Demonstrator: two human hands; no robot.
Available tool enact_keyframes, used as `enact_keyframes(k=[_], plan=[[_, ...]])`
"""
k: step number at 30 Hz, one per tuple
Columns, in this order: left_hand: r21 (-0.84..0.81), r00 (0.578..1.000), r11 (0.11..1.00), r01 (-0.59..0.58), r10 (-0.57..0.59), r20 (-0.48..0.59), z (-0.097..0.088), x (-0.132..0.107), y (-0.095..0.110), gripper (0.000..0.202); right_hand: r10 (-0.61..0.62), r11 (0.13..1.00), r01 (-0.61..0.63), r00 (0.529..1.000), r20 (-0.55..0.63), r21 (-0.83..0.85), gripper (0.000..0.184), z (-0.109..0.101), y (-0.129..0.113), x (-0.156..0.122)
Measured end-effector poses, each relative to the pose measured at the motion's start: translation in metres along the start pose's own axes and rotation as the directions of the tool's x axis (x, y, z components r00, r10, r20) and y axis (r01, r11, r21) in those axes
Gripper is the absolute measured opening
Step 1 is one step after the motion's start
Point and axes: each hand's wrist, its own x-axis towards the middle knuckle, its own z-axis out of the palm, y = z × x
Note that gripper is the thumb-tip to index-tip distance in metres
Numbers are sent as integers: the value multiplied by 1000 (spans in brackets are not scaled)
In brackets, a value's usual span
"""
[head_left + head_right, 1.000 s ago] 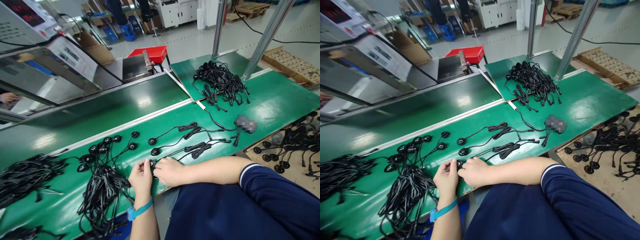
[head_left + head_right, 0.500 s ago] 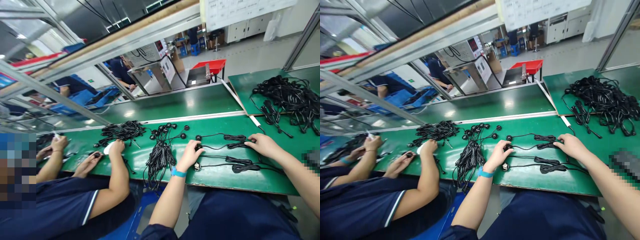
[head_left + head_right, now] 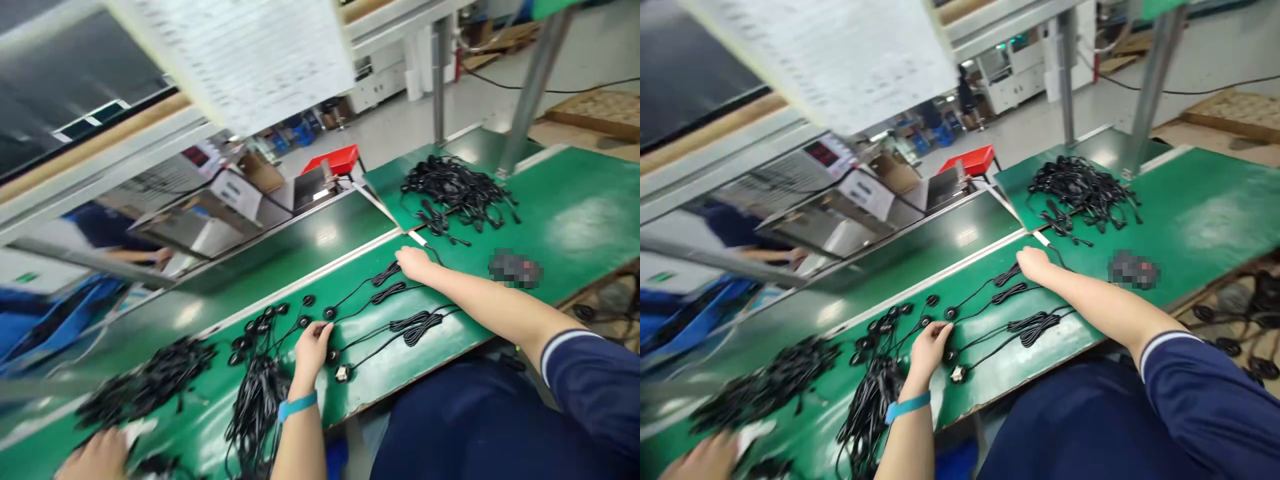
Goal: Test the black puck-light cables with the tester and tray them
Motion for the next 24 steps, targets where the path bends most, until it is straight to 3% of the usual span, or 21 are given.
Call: enact_keyframes(k=[3,5,7,10,12,14,16,17,18,21,24], plan=[[145,992,989,-15,33,-119,-3,3,3,44,-8,999,11,998,-57,48,18,-11,8,-25],[237,954,966,-102,163,-252,2,-4,17,43,-30,997,35,997,-64,66,19,-20,26,-58],[243,903,937,-251,317,-291,15,-20,43,37,-55,995,60,997,-62,84,18,-29,54,-100],[57,834,846,-531,533,-142,50,-49,99,22,-42,989,55,995,-96,139,15,-35,98,-161],[-121,734,730,-672,679,20,79,-66,140,17,-6,984,25,994,-110,178,14,-32,122,-193],[-234,609,629,-741,777,160,109,-80,180,20,18,978,5,994,-108,207,14,-25,137,-214],[-235,508,570,-787,815,278,138,-89,213,23,27,969,3,993,-119,246,16,-18,146,-224],[-201,478,555,-807,814,329,151,-90,226,24,36,964,-2,992,-124,265,17,-14,149,-225],[-157,464,548,-821,802,376,164,-90,235,24,45,960,-10,992,-120,280,18,-12,152,-225],[6,505,556,-831,751,425,191,-81,246,23,48,958,-26,996,-72,286,19,-5,162,-215],[76,522,540,-838,754,399,199,-76,240,25,-1,970,14,999,-54,241,12,0,164,-206]])
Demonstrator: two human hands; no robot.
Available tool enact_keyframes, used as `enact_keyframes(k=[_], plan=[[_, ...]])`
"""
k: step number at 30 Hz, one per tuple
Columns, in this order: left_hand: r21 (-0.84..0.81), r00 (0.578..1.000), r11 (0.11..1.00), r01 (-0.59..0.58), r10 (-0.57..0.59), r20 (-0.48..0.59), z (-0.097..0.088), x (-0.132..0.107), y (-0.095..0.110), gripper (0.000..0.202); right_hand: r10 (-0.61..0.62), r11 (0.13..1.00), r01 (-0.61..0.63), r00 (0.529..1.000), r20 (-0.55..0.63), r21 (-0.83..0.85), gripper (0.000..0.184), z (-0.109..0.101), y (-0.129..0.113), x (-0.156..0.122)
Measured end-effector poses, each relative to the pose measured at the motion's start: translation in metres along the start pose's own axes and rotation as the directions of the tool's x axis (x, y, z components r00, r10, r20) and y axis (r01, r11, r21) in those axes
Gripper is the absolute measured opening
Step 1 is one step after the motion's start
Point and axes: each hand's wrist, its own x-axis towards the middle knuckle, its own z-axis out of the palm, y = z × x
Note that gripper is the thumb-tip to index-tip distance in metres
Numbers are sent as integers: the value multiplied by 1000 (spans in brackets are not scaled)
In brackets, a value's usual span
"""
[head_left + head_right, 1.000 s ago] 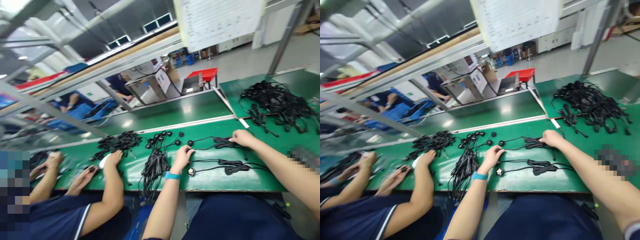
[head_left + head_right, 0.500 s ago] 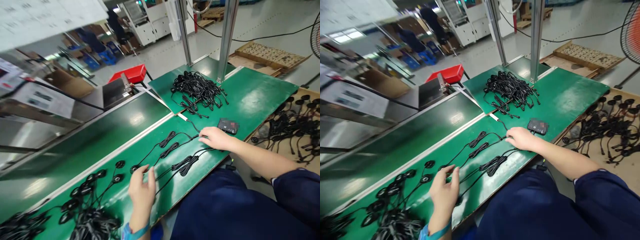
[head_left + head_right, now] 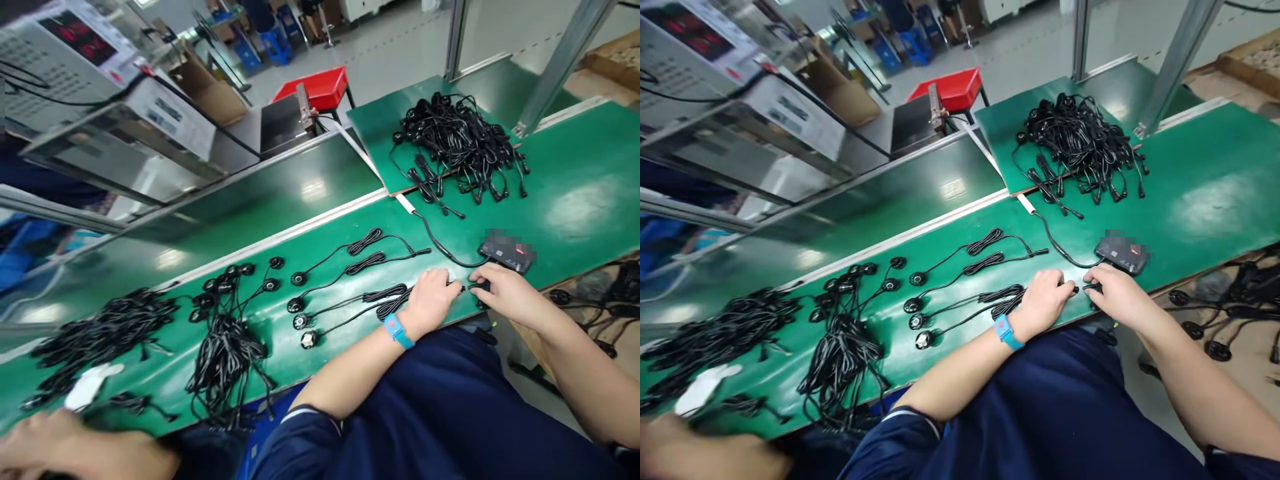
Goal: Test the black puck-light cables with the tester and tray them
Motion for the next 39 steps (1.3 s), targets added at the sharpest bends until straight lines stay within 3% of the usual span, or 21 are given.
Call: enact_keyframes(k=[4,8,13,21,27,34,39], plan=[[-85,983,993,-78,62,-172,-1,-14,-5,19,-73,997,73,997,-8,-31,8,3,-12,-5],[-248,940,956,-155,66,-335,0,-21,-13,19,-43,998,46,996,-80,32,7,5,-19,-12],[-274,957,953,-126,44,-288,-1,-19,-15,17,-32,980,67,982,-185,189,6,14,-15,-21],[-181,981,980,-86,51,-186,2,-6,-10,14,-116,954,181,959,-260,239,18,22,-8,-24],[-215,969,970,-116,63,-239,4,0,-5,8,-100,967,151,966,-240,207,20,24,-10,-24],[-99,936,981,-168,127,-329,3,6,2,12,-111,978,144,973,-204,154,22,24,-9,-21],[-57,929,980,-190,161,-333,8,11,7,16,-115,966,159,970,-216,202,22,19,-6,-19]])
